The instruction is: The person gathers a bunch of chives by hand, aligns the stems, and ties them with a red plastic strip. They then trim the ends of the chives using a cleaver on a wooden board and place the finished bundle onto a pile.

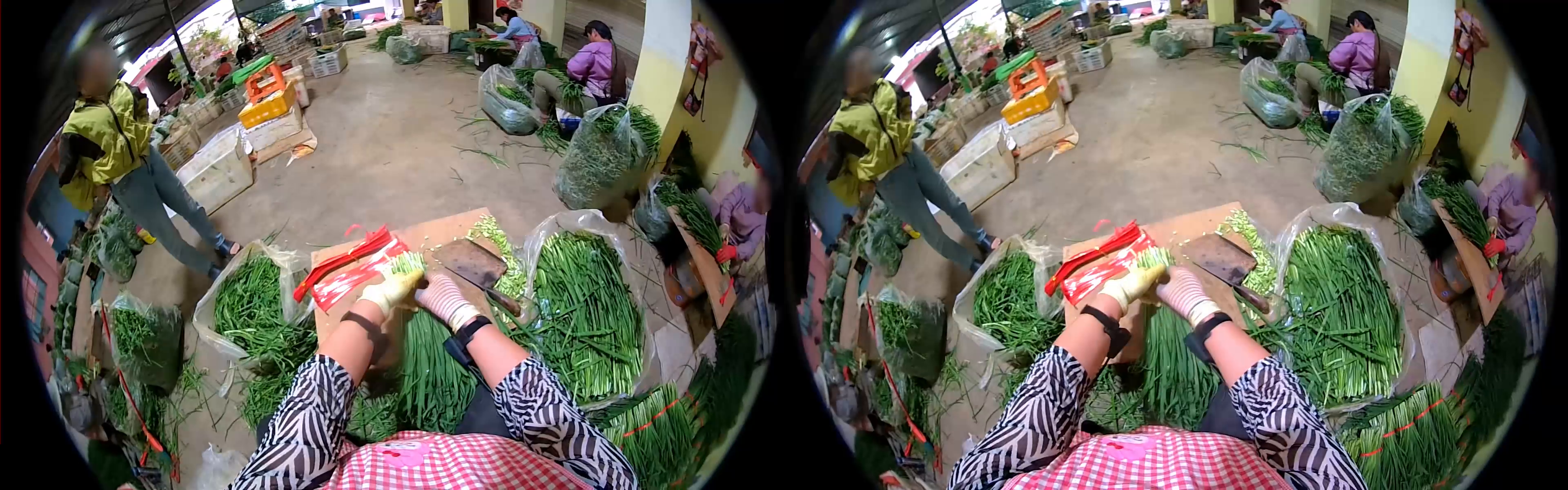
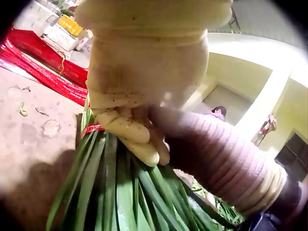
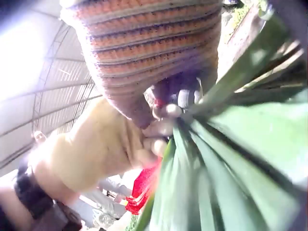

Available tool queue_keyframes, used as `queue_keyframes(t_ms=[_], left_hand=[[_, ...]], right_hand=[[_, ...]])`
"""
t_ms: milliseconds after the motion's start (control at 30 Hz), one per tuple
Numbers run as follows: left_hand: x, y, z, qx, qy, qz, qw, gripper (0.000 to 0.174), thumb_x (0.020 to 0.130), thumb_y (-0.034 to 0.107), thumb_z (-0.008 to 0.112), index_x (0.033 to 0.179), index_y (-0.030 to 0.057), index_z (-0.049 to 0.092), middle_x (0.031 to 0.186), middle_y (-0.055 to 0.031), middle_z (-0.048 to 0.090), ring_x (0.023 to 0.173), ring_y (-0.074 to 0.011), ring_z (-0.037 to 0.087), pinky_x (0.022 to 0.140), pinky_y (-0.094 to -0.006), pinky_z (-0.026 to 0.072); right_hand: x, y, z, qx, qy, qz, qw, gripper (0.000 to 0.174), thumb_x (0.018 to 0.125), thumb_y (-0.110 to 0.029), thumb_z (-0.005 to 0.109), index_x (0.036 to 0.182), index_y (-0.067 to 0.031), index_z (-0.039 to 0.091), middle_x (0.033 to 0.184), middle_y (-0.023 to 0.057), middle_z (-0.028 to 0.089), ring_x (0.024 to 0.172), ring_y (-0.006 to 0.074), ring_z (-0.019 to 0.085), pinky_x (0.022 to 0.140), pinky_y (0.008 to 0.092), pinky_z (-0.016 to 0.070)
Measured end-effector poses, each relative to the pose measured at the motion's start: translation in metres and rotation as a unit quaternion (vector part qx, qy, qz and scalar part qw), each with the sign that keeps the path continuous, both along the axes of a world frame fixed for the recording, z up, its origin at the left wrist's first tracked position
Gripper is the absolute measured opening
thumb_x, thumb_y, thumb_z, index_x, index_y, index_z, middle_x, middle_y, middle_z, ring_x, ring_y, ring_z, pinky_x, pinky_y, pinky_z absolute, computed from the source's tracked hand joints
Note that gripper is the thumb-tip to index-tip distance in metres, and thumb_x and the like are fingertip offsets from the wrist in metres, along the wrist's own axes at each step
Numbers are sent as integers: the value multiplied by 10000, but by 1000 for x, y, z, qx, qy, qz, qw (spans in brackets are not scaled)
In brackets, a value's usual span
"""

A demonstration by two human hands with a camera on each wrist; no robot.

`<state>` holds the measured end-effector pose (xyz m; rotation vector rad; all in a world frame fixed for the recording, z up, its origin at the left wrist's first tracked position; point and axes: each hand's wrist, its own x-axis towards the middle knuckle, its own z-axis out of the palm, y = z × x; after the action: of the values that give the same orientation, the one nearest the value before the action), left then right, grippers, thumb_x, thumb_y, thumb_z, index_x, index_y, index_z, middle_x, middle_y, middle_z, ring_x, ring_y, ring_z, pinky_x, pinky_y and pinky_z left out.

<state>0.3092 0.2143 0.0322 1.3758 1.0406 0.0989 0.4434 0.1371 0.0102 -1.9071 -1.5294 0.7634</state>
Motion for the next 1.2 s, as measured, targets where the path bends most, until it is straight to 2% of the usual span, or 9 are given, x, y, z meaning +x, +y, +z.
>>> queue_keyframes(t_ms=[267,300,433,700,800,933,1067,1133,1200], left_hand=[[-6,8,-12,-48,20,-25,998,664,1062,576,427,1216,-28,654,942,-206,756,814,-336,743,799,-414,617],[-2,25,-52,-97,-6,-10,995,649,1060,565,442,1184,-30,667,930,-201,754,800,-332,740,785,-403,618],[-4,3,-8,-64,13,16,998,585,1051,552,502,1012,-3,683,794,-164,713,697,-298,695,660,-384,596],[-5,12,-20,-98,15,11,995,434,1067,344,494,902,11,719,781,-135,740,698,-255,728,610,-354,602],[3,9,-16,16,74,15,997,345,1004,305,574,837,43,724,779,-98,750,698,-196,732,563,-300,547],[8,6,-13,347,247,-120,897,432,917,384,629,1075,6,766,1122,-247,732,1079,-400,704,939,-459,547],[-13,0,-54,218,75,-7,973,406,925,373,561,955,43,796,993,-207,766,998,-366,720,950,-414,529],[-16,-11,-63,136,-22,98,986,263,916,219,560,758,62,699,693,-57,652,568,-180,566,534,-352,432],[-22,-6,-81,75,-79,118,987,207,906,189,568,748,90,659,631,1,546,495,-129,441,463,-317,320]], right_hand=[[0,0,-11,-8,199,-35,979,284,933,-89,513,1087,30,719,720,196,716,643,259,731,663,394,583],[4,6,-27,-4,218,-30,975,286,933,-94,513,1091,18,723,752,202,722,685,273,738,691,403,583],[9,10,-37,29,111,-22,993,292,920,-121,544,1122,-44,740,917,226,730,904,352,718,843,452,552],[11,10,-36,63,110,-42,991,480,907,-85,598,1385,-54,630,827,161,697,777,263,675,782,398,551],[11,15,-45,94,79,-52,991,474,912,-104,592,1383,-73,633,904,230,718,834,342,700,822,427,555],[10,6,-32,133,-5,-93,987,453,891,-105,643,1344,-84,649,1016,290,712,955,429,696,887,478,549],[14,10,-34,80,31,-113,990,448,876,-100,660,1323,-70,652,1038,291,710,983,441,694,914,469,549],[15,11,-42,93,51,-114,988,448,877,-133,675,1319,-60,662,1079,253,733,1030,368,715,923,418,548],[23,5,-36,41,194,-87,976,464,888,-188,713,1316,-18,658,1092,228,747,1028,289,722,921,372,552]])
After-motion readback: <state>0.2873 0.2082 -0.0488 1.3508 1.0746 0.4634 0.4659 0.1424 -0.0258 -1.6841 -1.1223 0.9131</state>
